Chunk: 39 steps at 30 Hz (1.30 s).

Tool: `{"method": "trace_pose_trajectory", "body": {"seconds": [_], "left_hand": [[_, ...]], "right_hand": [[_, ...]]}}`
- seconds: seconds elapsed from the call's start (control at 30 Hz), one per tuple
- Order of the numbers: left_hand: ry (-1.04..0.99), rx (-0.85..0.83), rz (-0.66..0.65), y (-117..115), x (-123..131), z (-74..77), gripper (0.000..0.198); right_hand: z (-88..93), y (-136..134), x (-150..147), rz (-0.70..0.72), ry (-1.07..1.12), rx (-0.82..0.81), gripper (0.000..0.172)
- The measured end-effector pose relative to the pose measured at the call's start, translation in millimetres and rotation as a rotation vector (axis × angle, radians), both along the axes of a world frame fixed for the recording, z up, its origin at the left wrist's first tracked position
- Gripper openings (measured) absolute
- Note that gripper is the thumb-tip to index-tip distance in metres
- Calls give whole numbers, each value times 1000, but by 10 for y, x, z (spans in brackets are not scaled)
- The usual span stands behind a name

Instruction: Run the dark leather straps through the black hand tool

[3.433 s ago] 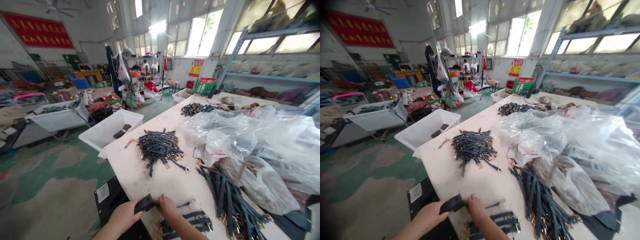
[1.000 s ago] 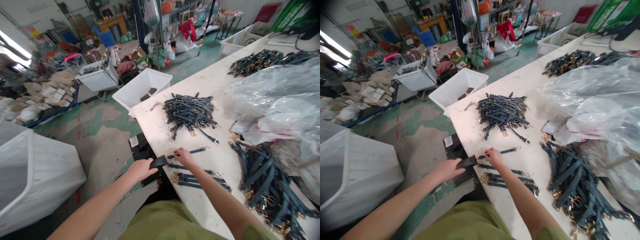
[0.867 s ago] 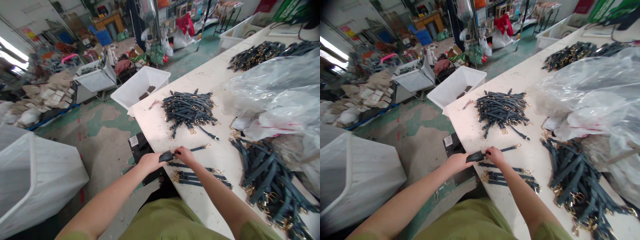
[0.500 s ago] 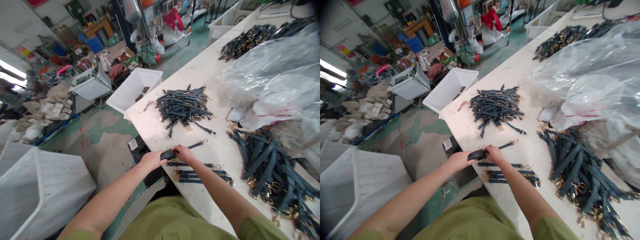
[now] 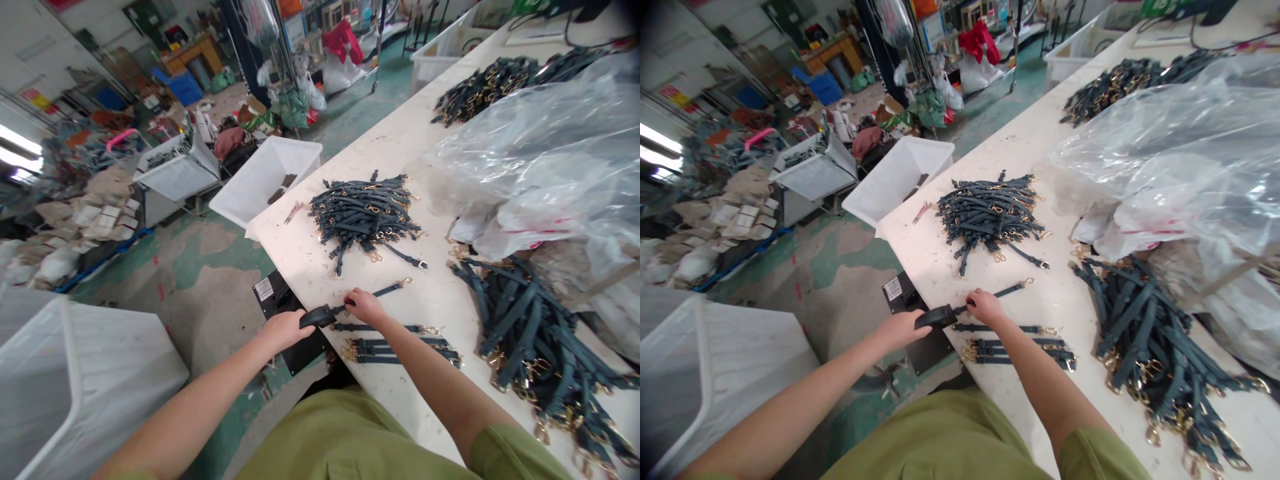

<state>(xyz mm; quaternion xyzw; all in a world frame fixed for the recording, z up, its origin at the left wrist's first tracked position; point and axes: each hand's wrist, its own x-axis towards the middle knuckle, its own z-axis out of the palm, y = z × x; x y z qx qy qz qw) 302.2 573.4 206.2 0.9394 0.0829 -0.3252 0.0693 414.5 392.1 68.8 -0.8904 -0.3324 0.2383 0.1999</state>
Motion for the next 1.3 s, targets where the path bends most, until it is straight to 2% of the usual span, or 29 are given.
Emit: {"method": "trace_pose_trajectory", "body": {"seconds": [0.23,0.4,0.5,0.6,0.7,0.8,0.93,1.07,1.2,1.3], "left_hand": [[-29,-44,63,48,-49,-64,50],[-29,19,197,301,-274,106,53],[-39,21,196,346,-448,202,55],[-12,23,191,314,-570,217,56],[19,2,169,271,-622,174,53],[0,-7,101,195,-546,114,50],[-59,-4,34,13,-258,32,51],[-59,6,-12,-110,-72,1,51],[-72,59,-81,-153,-24,25,50],[-49,75,-108,-239,117,52,47]], "right_hand": [[53,20,-2,35,16,-42,22],[151,45,-24,209,-134,-114,20],[149,68,-75,280,-268,-155,18],[105,67,-159,273,-239,-177,18],[60,27,-234,206,-158,-119,23],[44,-7,-242,109,-131,-74,28],[62,2,-164,28,-123,-117,27],[92,18,-104,20,-80,-125,28],[91,3,-80,18,-73,-95,28],[75,-12,-64,21,-49,-95,27]]}}
